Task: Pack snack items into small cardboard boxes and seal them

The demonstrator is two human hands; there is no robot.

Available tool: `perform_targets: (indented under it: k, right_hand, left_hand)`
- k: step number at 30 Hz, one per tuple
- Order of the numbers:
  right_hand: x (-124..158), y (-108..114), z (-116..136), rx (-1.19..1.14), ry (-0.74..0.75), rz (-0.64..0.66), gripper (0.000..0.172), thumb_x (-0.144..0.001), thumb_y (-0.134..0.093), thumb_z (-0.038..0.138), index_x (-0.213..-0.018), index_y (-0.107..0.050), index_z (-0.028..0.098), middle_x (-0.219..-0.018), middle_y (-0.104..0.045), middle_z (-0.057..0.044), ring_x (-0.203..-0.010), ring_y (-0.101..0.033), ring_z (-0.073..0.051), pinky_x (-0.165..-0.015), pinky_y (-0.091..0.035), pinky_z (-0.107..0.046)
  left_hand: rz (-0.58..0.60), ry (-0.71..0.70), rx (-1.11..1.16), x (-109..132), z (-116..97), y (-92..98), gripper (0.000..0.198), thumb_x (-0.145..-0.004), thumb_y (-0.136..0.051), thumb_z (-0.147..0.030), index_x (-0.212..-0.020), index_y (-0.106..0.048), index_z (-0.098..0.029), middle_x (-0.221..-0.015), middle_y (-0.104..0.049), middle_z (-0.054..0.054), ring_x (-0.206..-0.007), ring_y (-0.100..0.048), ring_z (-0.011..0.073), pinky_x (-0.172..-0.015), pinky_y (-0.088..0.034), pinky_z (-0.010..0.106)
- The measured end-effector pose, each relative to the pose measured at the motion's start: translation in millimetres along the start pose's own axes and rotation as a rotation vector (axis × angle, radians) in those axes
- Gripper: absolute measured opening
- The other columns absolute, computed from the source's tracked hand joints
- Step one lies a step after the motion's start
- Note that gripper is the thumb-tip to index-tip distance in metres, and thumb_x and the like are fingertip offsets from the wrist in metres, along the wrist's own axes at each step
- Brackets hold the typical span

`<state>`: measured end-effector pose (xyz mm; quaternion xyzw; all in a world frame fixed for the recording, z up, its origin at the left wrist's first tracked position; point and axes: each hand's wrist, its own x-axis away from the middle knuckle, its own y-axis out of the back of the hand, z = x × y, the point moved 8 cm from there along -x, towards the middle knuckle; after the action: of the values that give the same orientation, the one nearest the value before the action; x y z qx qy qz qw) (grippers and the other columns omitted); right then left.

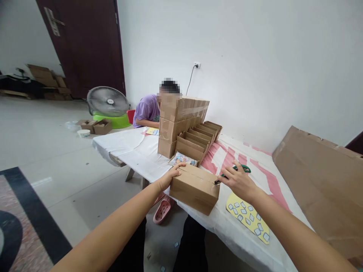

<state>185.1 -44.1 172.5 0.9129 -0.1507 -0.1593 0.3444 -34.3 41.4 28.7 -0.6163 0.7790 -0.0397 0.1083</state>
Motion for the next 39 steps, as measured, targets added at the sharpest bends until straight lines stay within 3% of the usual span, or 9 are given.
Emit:
perform_targets:
  k: [12,15,19,23,27,30,33,36,39]
  right_hand:
    - [54,-14,-12,-0.069,-0.201,0.066,0.058,-0.072,-0.042,-0.009,-0.115,-0.063,0.024,-0.109,-0.064,-0.008,-0.1,-0.056,-0.025,-0.093,-0.033,-0.043]
    - [103,-31,-30,-0.109,-0.405,0.051,0.05,-0.076,-0.044,-0.003,-0.114,-0.063,0.024,-0.108,-0.065,-0.008,-0.099,-0.058,-0.025,-0.089,-0.038,-0.042]
    - [203,-80,-45,-0.24,-0.836,0.109,0.038,-0.085,-0.044,0.016,-0.119,-0.059,0.022,-0.109,-0.065,-0.01,-0.097,-0.062,-0.026,-0.08,-0.048,-0.039]
    - [314,-137,-21,-0.347,-1.269,0.388,0.043,-0.078,-0.046,0.024,-0.118,-0.06,0.019,-0.112,-0.067,-0.015,-0.098,-0.066,-0.029,-0.079,-0.053,-0.039]
    - [363,-161,13,-0.419,-1.363,0.554,0.034,-0.072,-0.049,0.025,-0.1,-0.069,0.022,-0.099,-0.073,-0.014,-0.088,-0.071,-0.029,-0.076,-0.055,-0.04]
    - [358,-162,14,-0.405,-1.348,0.524,0.027,-0.07,-0.05,0.024,-0.087,-0.072,0.023,-0.088,-0.074,-0.014,-0.081,-0.071,-0.033,-0.071,-0.055,-0.045]
    - [322,-160,-1,-0.403,-1.302,0.464,0.03,-0.075,-0.049,0.028,-0.093,-0.072,0.02,-0.101,-0.073,-0.017,-0.092,-0.069,-0.035,-0.078,-0.054,-0.049]
    - [253,-146,-10,-0.484,-1.19,0.339,0.034,-0.086,-0.043,0.033,-0.107,-0.068,0.022,-0.114,-0.07,-0.01,-0.109,-0.063,-0.026,-0.093,-0.049,-0.041]
    - [169,-111,-9,-0.735,-1.076,0.063,0.035,-0.092,-0.042,0.04,-0.11,-0.064,0.02,-0.115,-0.068,-0.01,-0.106,-0.063,-0.024,-0.085,-0.053,-0.038]
  left_hand:
    - [-0.01,-0.02,-0.034,-7,8,6.5,0.061,-0.06,-0.053,-0.033,-0.12,-0.051,-0.023,-0.111,-0.056,0.003,-0.094,-0.053,0.0244,-0.087,-0.038,0.034]
    - [-0.007,-0.02,-0.03,-7,8,5.5,0.062,-0.06,-0.052,-0.033,-0.12,-0.05,-0.023,-0.111,-0.056,0.003,-0.093,-0.053,0.0241,-0.086,-0.038,0.034]
    - [-0.015,-0.039,-0.038,-6,6,4.9,0.062,-0.06,-0.051,-0.034,-0.121,-0.05,-0.022,-0.114,-0.055,0.003,-0.096,-0.052,0.0245,-0.087,-0.038,0.033]
    - [-0.024,-0.031,-0.059,-7,7,4.8,0.063,-0.061,-0.051,-0.037,-0.122,-0.049,-0.021,-0.116,-0.054,0.004,-0.096,-0.052,0.0249,-0.084,-0.04,0.033]
    - [-0.036,-0.029,-0.056,-5,5,4.6,0.063,-0.062,-0.051,-0.036,-0.123,-0.049,-0.021,-0.116,-0.054,0.003,-0.095,-0.053,0.0246,-0.084,-0.04,0.033]
    - [-0.056,-0.032,-0.055,-3,2,4.8,0.062,-0.061,-0.052,-0.035,-0.121,-0.051,-0.021,-0.117,-0.055,0.003,-0.098,-0.052,0.0256,-0.086,-0.039,0.034]
    - [-0.062,-0.023,-0.026,-3,0,3.5,0.062,-0.059,-0.053,-0.036,-0.12,-0.053,-0.02,-0.114,-0.056,0.003,-0.1,-0.051,0.0269,-0.088,-0.038,0.035]
    - [-0.071,-0.018,-0.001,-3,0,2.8,0.064,-0.057,-0.054,-0.035,-0.119,-0.053,-0.019,-0.113,-0.056,0.004,-0.103,-0.051,0.0285,-0.089,-0.038,0.036]
    - [-0.081,-0.022,0.001,-4,-1,3.0,0.064,-0.056,-0.054,-0.035,-0.118,-0.053,-0.019,-0.115,-0.055,0.005,-0.106,-0.05,0.0299,-0.09,-0.038,0.037]
